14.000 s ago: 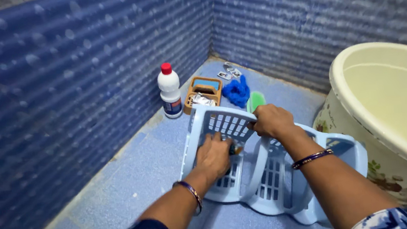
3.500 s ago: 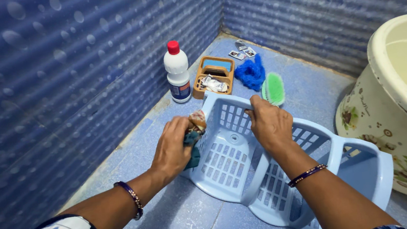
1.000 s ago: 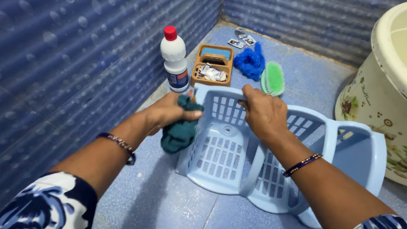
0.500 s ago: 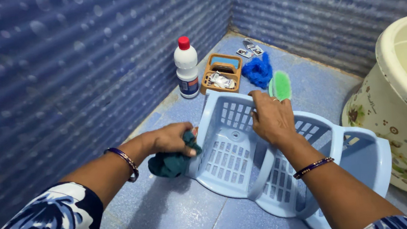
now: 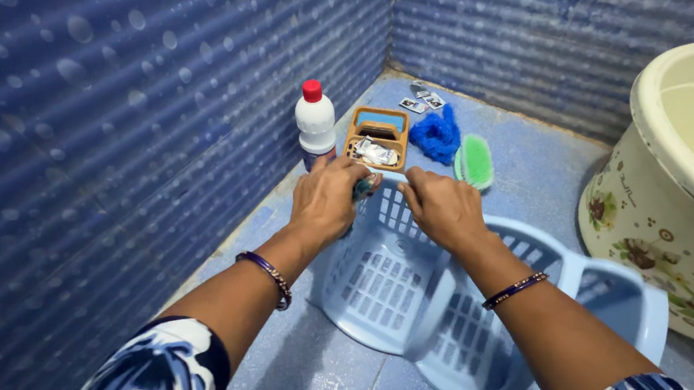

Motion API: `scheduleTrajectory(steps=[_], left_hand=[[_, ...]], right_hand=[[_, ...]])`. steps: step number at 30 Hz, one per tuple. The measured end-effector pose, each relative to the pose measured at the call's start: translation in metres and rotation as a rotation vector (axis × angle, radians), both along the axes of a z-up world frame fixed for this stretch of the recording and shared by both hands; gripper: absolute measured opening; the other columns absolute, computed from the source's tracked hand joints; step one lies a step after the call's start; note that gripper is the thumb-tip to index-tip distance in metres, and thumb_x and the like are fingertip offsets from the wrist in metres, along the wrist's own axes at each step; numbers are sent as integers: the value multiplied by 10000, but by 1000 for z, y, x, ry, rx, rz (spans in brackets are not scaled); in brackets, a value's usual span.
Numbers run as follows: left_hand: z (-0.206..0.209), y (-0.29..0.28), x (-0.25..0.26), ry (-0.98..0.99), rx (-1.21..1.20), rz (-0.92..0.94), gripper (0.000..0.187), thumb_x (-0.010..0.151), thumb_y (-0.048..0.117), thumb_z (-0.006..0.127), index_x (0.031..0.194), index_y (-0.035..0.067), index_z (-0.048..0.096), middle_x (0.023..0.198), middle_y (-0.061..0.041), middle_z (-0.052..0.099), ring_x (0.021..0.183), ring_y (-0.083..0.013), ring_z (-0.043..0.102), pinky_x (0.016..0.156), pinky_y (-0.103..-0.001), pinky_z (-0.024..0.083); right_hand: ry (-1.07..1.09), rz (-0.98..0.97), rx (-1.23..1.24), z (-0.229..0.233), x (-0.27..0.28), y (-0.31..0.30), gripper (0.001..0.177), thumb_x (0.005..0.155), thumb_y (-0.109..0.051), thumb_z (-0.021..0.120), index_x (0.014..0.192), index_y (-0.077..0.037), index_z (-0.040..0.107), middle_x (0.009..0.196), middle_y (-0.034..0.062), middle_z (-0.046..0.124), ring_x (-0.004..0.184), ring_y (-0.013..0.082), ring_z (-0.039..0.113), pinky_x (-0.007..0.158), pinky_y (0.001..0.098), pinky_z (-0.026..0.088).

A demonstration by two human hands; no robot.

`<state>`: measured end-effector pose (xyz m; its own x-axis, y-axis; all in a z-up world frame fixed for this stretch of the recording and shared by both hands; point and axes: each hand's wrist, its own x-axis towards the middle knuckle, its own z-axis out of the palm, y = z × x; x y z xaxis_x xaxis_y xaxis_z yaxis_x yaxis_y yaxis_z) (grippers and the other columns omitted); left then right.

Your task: The person wipes down the parts of a disassembled plastic corner shelf using a cloth and then reassembles the shelf by snapping the tiers together.

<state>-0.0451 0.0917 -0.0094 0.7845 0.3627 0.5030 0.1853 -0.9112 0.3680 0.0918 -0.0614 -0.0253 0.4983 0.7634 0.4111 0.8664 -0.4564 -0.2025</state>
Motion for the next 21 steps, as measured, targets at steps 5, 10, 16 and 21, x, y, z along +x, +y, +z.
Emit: scheduleTrajectory(steps=[5, 10, 16, 21], left_hand=[[3, -1, 26, 138, -45, 174, 106, 923, 274, 753, 942, 182, 802, 1043, -45, 726, 1080, -285, 618, 910, -450, 496], [0, -24, 55, -32, 1, 316, 316, 750, 120, 758, 1062, 174, 758, 1132, -68, 693, 1118, -313, 598, 914, -491, 483], [-9, -71, 64, -147, -109, 214, 325, 814, 288, 808, 1063, 98, 719, 1106, -140, 632, 1115, -373, 553, 871, -545, 452], [-27, -89, 60, -270, -268, 60, 178, 928, 198, 683, 1074, 132, 761, 1121, -106, 639, 1097, -325, 568, 939, -498, 507]], right_hand=[[293, -23, -150, 16, 9, -10, 366, 955, -468, 584, 1229, -237, 656, 857, 179, 741, 867, 392, 704, 763, 518, 524], [537, 1, -101, 9, 15, -15, 427, 881, -418, 662, 1281, -273, 628, 920, 161, 755, 894, 356, 737, 803, 473, 541], [466, -92, -71, -17, 22, -11, 399, 826, -210, 707, 1224, -194, 680, 1016, 230, 731, 980, 438, 690, 854, 522, 533], [448, -203, -56, -23, 19, -14, 291, 885, -276, 733, 1054, -39, 722, 1020, 281, 712, 1022, 450, 679, 873, 530, 539]])
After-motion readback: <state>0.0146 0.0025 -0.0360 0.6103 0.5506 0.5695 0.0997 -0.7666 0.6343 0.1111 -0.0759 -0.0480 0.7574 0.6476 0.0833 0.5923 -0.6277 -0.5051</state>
